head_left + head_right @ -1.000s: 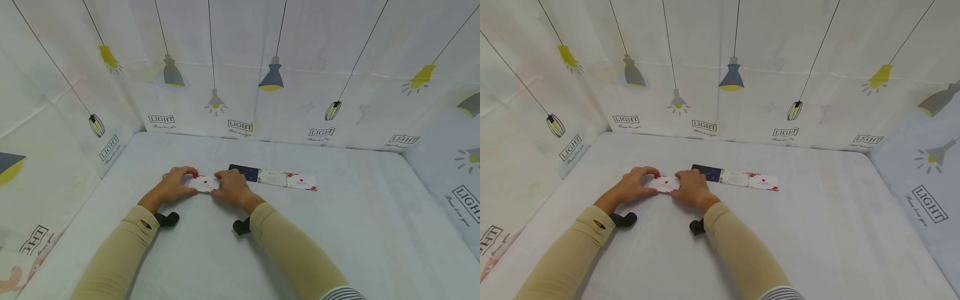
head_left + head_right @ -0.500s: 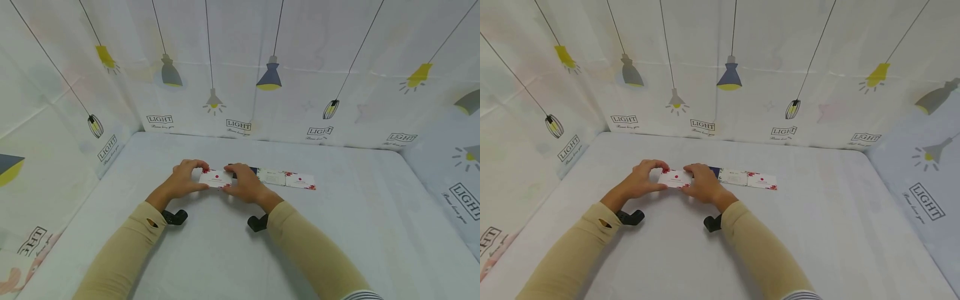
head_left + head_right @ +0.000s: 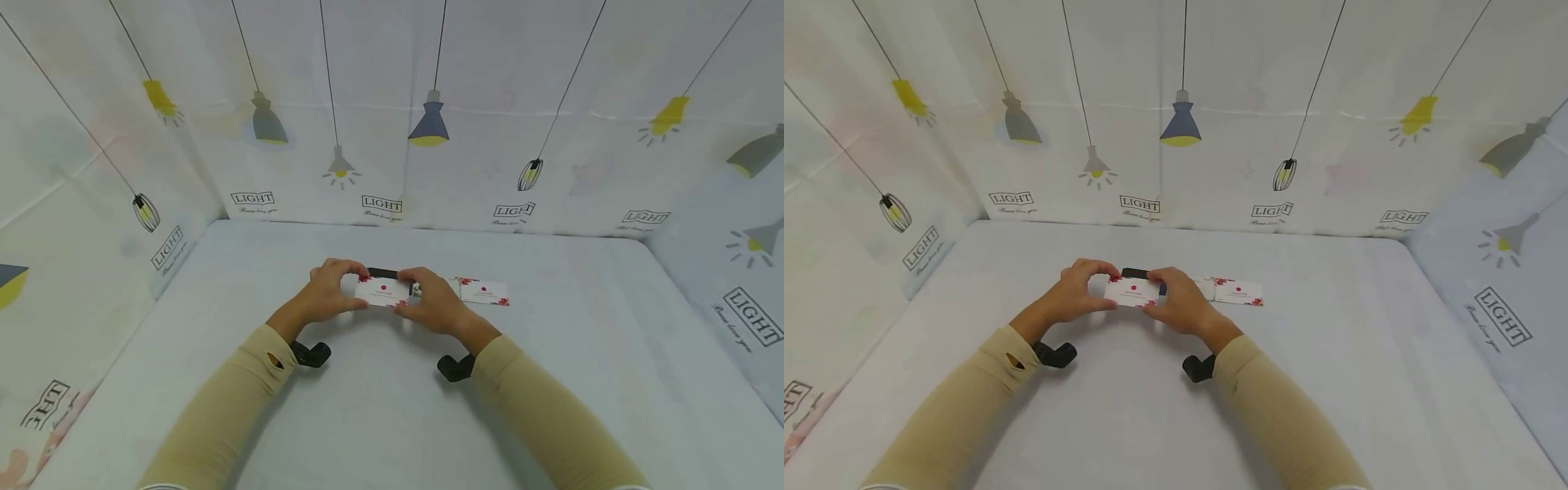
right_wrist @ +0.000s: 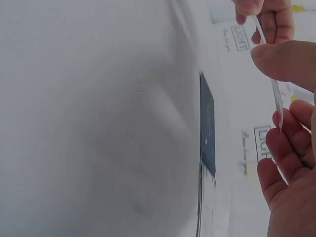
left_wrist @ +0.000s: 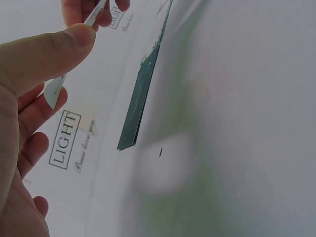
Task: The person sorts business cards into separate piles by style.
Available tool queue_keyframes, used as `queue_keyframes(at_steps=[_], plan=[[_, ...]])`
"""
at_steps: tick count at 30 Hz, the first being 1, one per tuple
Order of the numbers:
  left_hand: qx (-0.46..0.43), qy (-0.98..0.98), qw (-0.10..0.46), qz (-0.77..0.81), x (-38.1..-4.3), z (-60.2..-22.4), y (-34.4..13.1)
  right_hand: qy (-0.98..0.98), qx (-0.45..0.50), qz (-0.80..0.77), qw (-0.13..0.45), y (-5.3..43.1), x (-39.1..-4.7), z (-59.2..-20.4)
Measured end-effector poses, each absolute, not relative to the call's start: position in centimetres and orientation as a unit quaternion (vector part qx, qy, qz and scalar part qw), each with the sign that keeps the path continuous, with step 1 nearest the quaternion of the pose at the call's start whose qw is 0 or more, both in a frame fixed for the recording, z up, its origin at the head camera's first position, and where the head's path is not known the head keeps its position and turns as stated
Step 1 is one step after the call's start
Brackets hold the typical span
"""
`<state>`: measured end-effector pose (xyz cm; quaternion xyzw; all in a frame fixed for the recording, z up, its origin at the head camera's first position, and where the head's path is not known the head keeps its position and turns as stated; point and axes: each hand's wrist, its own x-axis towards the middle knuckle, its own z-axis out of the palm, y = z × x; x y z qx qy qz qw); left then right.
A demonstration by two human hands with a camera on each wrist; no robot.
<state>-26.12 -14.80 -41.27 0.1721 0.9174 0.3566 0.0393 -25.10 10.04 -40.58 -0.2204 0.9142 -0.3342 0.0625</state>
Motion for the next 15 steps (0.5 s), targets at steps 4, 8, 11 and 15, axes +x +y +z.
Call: queue_keyframes(at_steps=[4,8,11,15], plan=[[0.184,0.917,0.049,0.351,-26.6,-41.5,-13.3,0.919,-0.204,-0.333,0.056,11.9,-25.0,-40.8],[0.192,0.919,0.065,0.338,-27.0,-41.5,-11.8,0.921,-0.2,-0.33,0.05,13.8,-24.9,-40.7],[0.197,0.922,0.076,0.324,-27.2,-41.5,-10.8,0.921,-0.202,-0.331,0.042,15.4,-24.7,-40.8],[0.197,0.925,0.077,0.317,-27.5,-41.3,-9.9,0.916,-0.207,-0.342,0.021,17.3,-24.5,-41.0]])
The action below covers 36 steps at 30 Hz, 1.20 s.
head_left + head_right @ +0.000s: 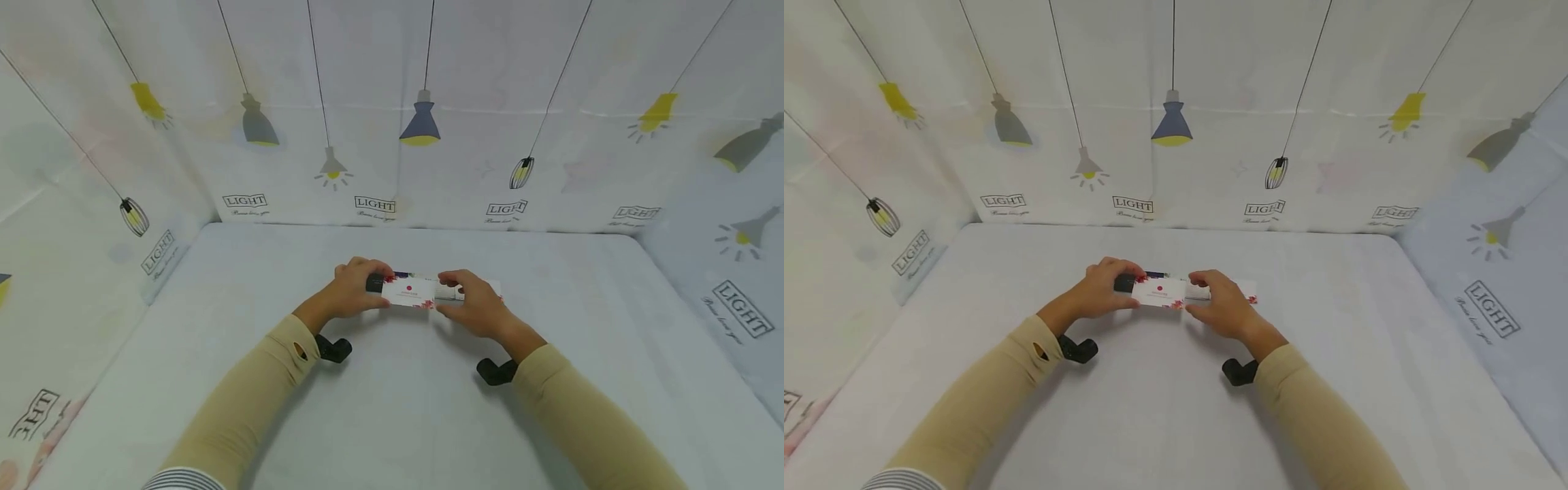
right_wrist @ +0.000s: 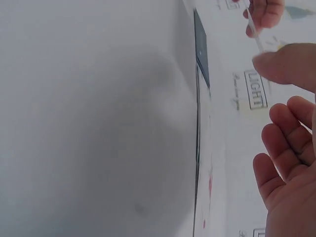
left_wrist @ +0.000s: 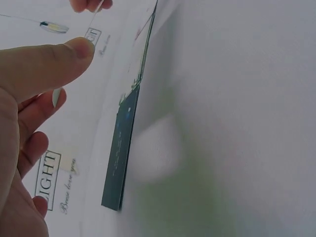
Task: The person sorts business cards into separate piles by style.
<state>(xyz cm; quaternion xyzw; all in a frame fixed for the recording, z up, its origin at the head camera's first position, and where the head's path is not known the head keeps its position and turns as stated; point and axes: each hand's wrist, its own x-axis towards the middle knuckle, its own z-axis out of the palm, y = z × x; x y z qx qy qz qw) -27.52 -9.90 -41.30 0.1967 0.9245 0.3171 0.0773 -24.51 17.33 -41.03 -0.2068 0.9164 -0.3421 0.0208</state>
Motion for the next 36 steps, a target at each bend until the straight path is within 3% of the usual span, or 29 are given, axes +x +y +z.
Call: queue_keyframes(at_steps=[36], plan=[[0.235,0.919,0.068,0.31,-29.2,-42.8,-1.8,0.938,-0.132,-0.32,0.007,24.5,-24.5,-42.2]])
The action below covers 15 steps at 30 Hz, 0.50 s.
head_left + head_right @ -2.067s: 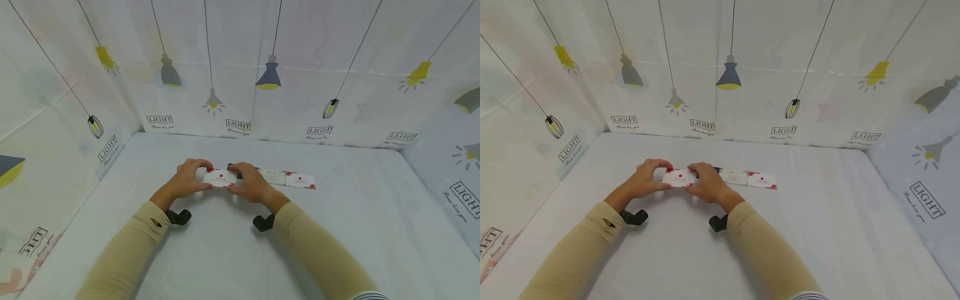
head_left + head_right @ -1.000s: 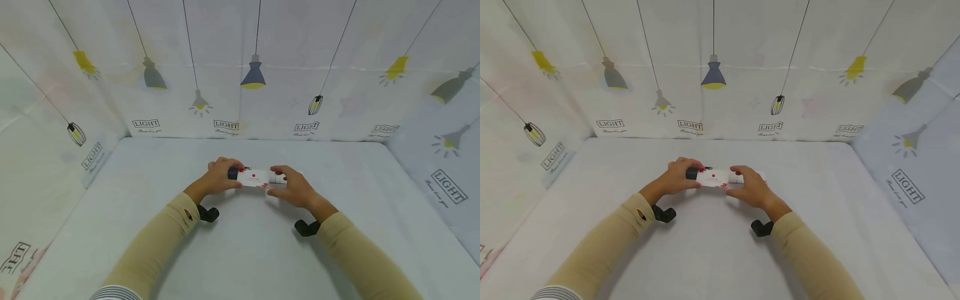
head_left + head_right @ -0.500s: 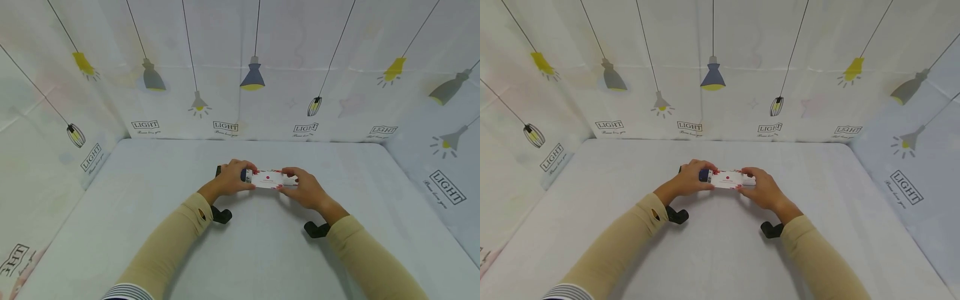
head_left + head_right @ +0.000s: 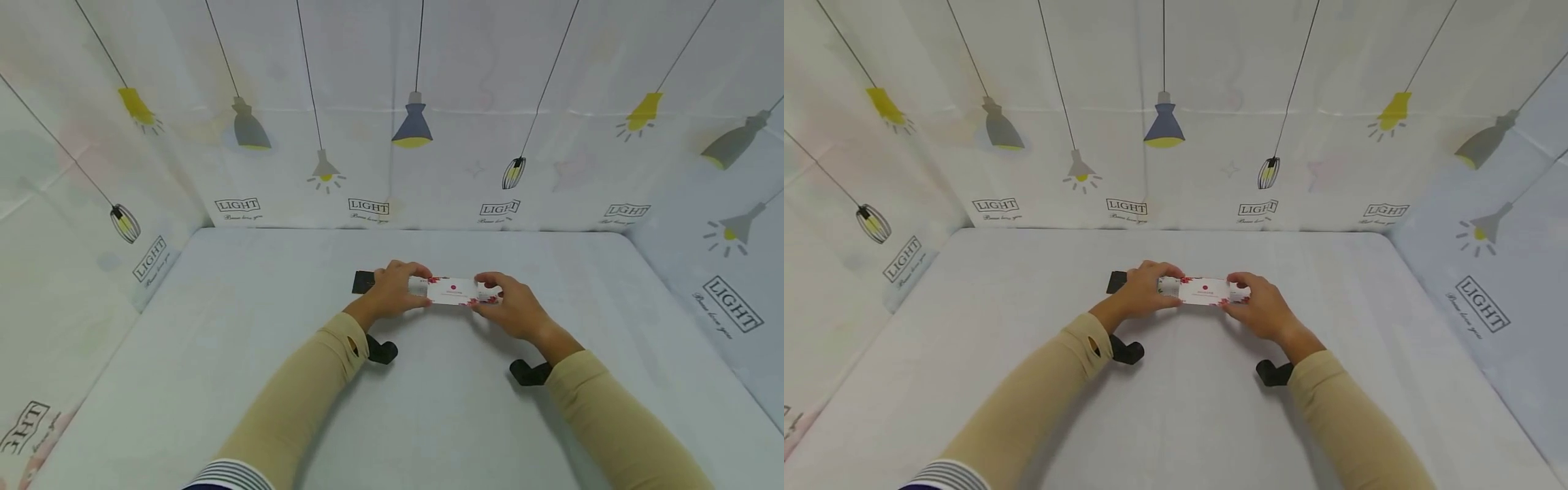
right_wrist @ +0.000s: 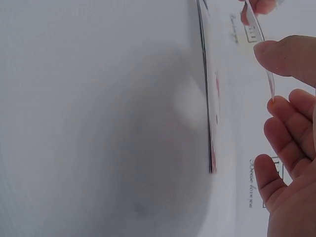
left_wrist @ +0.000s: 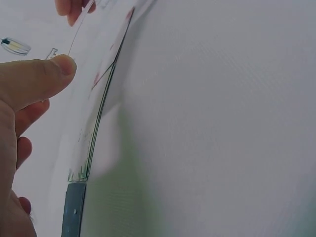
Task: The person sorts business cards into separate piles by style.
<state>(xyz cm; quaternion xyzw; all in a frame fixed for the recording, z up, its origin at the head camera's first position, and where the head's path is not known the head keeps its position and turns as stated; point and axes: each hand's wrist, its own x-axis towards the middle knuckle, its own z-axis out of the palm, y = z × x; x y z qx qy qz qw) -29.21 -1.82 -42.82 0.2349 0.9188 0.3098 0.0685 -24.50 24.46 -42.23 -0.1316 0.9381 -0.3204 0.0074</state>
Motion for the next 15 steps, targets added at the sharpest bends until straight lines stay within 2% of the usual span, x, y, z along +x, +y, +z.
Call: queue_keyframes(at_steps=[15], plan=[[0.207,0.939,0.051,0.27,-29.6,-44.3,1.9,0.947,-0.109,-0.302,0.018,26.8,-25.0,-42.9]])
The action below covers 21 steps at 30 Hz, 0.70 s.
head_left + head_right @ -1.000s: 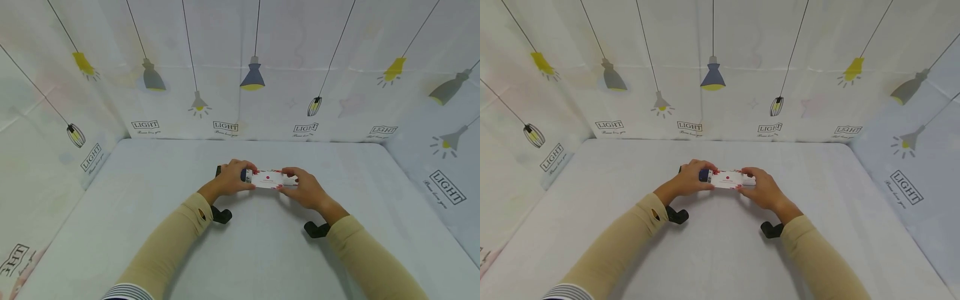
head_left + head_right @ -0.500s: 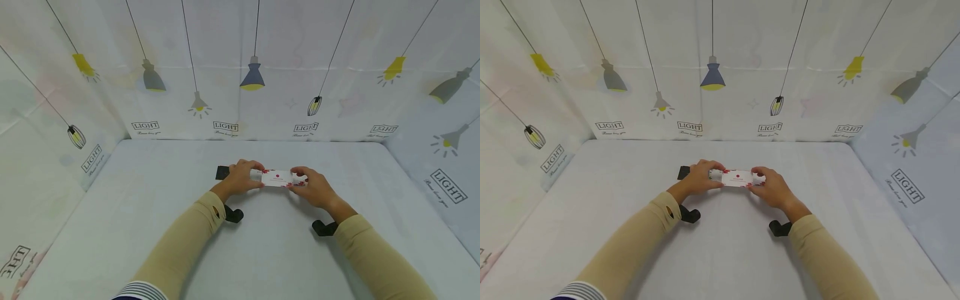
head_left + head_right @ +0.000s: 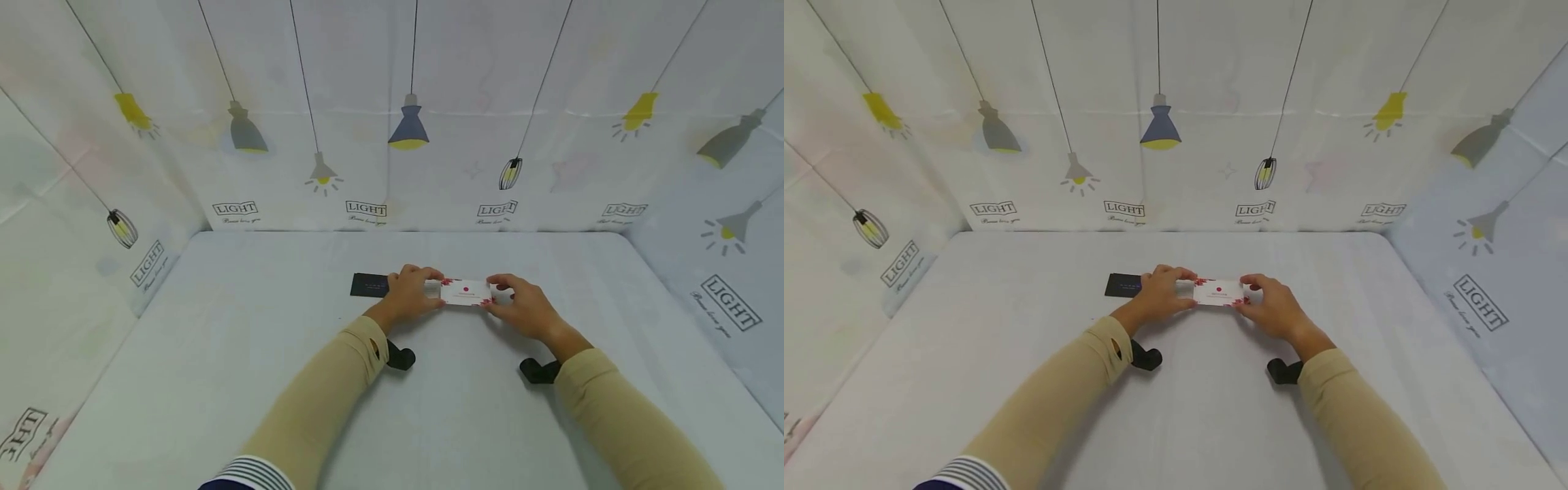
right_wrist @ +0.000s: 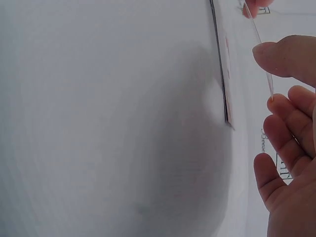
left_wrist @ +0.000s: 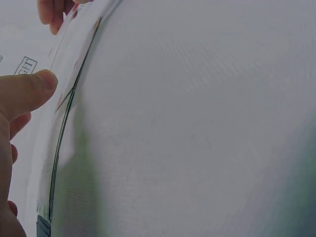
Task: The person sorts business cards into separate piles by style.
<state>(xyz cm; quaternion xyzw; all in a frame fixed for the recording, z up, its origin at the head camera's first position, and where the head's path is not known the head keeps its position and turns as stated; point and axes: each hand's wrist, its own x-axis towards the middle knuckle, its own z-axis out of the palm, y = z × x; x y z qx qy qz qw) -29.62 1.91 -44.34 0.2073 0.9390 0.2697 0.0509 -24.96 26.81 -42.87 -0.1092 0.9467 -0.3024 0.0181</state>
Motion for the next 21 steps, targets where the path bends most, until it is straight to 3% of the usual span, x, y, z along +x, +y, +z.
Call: queue_keyframes(at_steps=[7,21], plan=[[0.197,0.946,0.034,0.257,-29.7,-44.9,3.1,0.95,-0.093,-0.297,0.035,27.6,-25.6,-43.2],[0.188,0.95,0.05,0.243,-29.4,-45.0,4.2,0.947,-0.08,-0.307,0.043,28.0,-26.3,-43.9]])
